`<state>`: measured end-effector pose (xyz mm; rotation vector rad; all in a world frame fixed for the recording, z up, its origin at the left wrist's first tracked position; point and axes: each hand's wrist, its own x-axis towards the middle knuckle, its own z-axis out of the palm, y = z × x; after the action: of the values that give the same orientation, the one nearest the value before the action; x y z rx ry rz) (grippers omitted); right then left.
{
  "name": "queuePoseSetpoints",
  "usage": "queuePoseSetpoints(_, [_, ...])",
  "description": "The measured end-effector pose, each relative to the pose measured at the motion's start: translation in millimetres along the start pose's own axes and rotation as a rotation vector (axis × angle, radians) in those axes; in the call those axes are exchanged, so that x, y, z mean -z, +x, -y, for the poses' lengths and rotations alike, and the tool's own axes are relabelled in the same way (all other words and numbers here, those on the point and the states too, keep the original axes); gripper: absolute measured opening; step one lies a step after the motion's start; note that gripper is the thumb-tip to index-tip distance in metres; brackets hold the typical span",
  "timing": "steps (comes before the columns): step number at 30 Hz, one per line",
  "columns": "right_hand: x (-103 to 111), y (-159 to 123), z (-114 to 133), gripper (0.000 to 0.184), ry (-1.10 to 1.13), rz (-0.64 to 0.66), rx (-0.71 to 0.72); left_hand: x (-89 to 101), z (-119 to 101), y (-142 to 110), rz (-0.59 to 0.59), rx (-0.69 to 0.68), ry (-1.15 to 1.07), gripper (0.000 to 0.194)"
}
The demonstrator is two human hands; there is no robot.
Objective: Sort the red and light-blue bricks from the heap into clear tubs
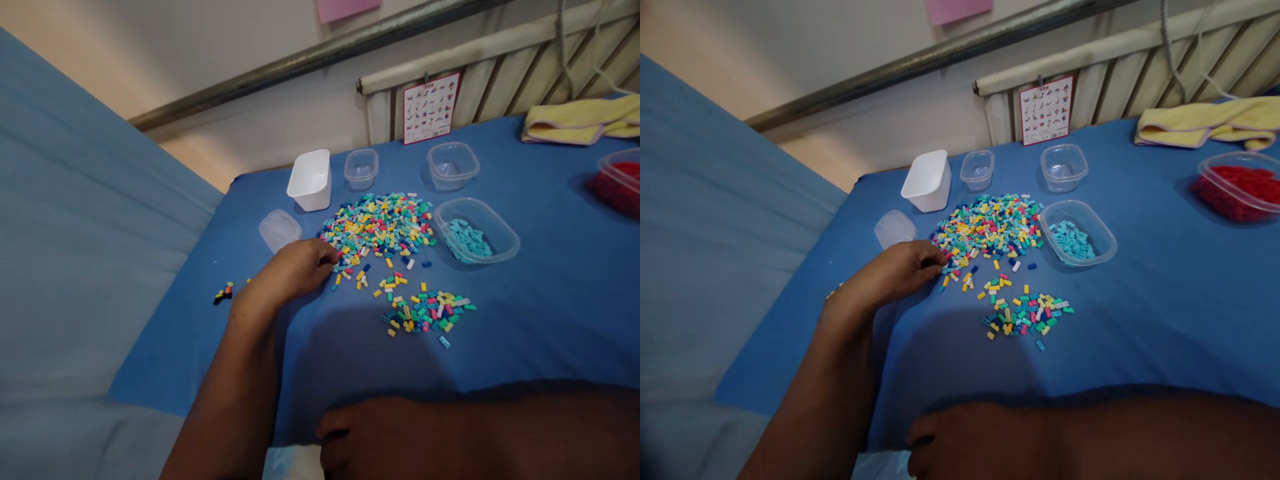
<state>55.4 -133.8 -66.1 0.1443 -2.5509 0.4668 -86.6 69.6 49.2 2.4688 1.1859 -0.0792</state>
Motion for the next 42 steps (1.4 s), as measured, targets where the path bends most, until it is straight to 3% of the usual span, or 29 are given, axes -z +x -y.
queuePoseSetpoints(3, [3,1,1,0.032,-0.015,0.012,-0.008,-1.6,-1,0,-0.009,0.021,0.043,0.019])
queuePoseSetpoints(9, [3,-1,2,0.029,-0.031,0.015,-0.001,3.6,-15,1,0.099,0.165,0.173,0.019])
queuePoseSetpoints(16, [1,0,1,0.031,-0.017,0.030,-0.005,4.9,-25,0,0.138,0.131,0.167,0.018])
queuePoseSetpoints(25, [-1,-1,2,0.031,-0.025,0.007,0.001,2.4,-29,0,0.142,0.166,0.194,0.012])
queuePoseSetpoints(29, [-1,-1,1,0.031,-0.020,0.008,-0.006,6.9,-26,-3,0.055,0.176,0.207,0.010])
queuePoseSetpoints(32, [2,-1,1,0.031,-0.018,0.005,-0.001,8.2,-27,-4,-0.037,0.128,0.155,0.011])
queuePoseSetpoints(38, [2,1,-1,0.029,-0.010,0.041,-0.002,-7.6,-43,2,-0.135,-0.113,0.139,0.012])
queuePoseSetpoints(42, [-3,1,-2,0.028,-0.023,0.027,0.008,-18.7,-50,8,-0.150,-0.140,0.083,0.014])
